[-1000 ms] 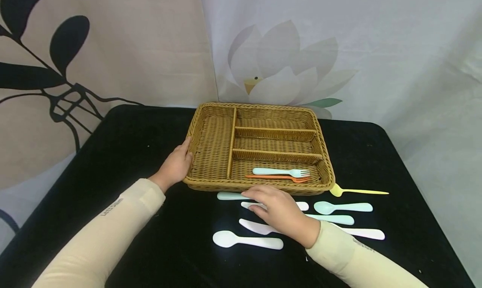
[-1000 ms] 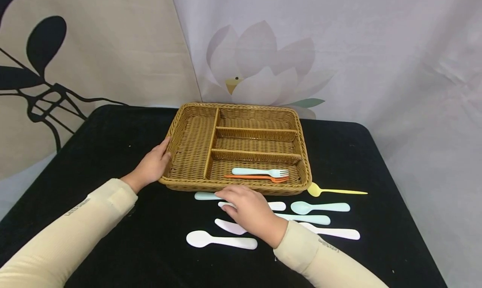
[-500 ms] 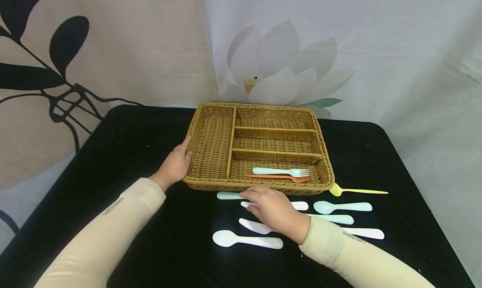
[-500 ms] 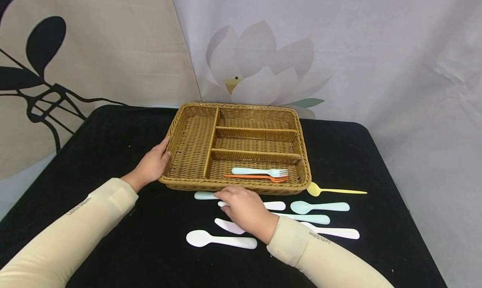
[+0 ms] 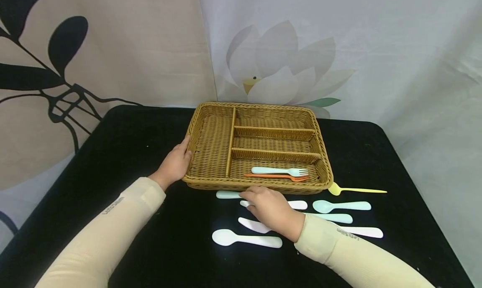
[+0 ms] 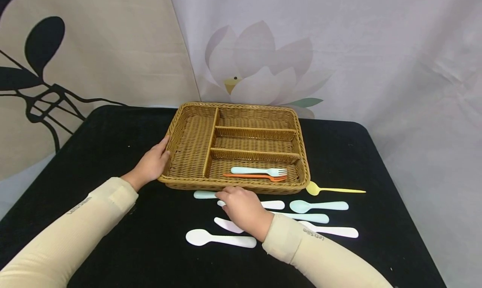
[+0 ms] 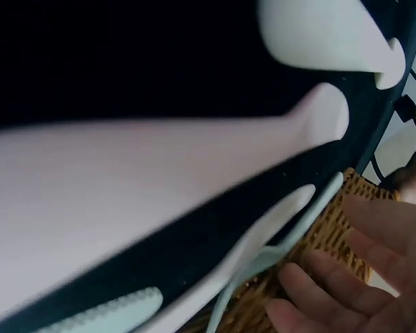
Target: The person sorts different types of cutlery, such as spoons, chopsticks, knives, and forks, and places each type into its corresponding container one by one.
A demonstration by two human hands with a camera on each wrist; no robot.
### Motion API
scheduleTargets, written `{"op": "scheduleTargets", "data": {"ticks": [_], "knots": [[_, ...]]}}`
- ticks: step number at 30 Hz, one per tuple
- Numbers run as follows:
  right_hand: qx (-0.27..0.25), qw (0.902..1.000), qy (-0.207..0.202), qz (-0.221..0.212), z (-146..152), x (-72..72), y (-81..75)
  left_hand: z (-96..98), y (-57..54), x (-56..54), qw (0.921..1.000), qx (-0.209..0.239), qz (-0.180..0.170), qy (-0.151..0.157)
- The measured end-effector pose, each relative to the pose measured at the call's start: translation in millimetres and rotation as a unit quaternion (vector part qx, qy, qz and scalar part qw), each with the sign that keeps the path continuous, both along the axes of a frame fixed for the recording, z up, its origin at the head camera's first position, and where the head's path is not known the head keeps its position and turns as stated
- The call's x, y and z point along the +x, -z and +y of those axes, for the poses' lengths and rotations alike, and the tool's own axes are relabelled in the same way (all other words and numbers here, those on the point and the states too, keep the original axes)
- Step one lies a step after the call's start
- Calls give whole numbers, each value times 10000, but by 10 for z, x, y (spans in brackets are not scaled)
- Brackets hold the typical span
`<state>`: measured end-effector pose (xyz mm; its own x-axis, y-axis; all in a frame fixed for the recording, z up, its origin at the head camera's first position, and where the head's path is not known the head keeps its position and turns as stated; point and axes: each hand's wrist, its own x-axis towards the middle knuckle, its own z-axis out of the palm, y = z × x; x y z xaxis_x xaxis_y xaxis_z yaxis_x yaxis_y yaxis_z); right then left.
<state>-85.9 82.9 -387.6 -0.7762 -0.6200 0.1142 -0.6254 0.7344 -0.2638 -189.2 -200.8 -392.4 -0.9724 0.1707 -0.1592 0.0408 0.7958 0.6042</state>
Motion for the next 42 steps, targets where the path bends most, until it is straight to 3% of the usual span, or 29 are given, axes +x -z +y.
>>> {"op": "scheduleTargets", "data": {"ticks": [15, 25, 42], "knots": [[452, 9965, -29, 699, -23, 12, 116, -15, 21, -10, 10000, 49, -37, -39], [785, 9954, -55, 552, -34, 0, 129, -27, 23, -14, 9998, 116, -164, -20], [803, 9965, -39, 211, -39, -39, 129, -25, 9, -12, 9994, 160, -307, -60]]}}
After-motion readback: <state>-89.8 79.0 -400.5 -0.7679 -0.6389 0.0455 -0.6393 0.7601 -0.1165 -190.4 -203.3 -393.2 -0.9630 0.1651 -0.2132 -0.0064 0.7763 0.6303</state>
